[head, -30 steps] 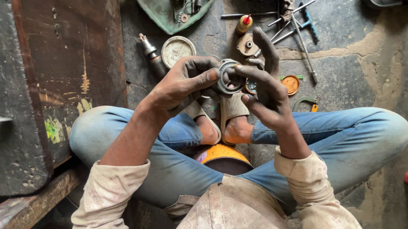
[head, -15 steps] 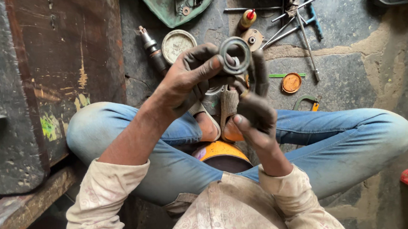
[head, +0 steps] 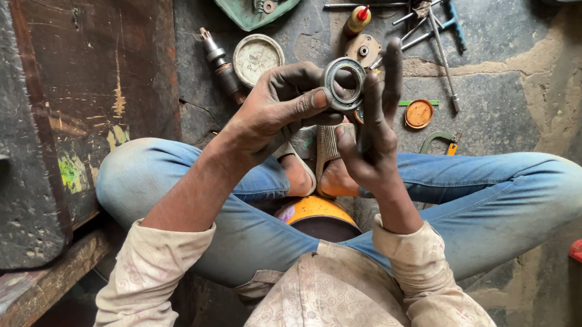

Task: The person sits on the workshop floor and works on a small engine crankcase, using a hammer to drive components out of the housing, separating a bearing from the part, applying grease from a tub by hand, and wiping parts with a rag. Various tools and engine parts lie scattered on the floor around them.

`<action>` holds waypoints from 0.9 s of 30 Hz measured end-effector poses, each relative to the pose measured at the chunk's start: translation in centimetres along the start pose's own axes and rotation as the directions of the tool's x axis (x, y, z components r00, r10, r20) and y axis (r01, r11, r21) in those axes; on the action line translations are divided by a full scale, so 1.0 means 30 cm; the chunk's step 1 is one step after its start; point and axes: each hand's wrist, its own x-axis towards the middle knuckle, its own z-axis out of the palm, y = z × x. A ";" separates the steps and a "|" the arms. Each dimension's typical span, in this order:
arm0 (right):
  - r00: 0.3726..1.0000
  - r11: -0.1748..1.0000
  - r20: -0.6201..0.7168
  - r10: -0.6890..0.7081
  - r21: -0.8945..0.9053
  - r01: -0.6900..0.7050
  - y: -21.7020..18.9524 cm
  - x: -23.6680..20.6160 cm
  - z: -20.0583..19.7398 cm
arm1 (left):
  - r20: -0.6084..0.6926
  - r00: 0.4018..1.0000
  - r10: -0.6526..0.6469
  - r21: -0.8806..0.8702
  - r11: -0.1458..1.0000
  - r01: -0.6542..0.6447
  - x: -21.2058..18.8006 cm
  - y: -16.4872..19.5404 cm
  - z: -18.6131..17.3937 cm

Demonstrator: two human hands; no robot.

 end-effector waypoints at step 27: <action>0.978 0.908 -0.026 0.205 0.379 -0.180 0.029 0.037 -0.034 | -0.087 0.995 0.047 0.124 0.992 -0.036 0.019 0.001 -0.016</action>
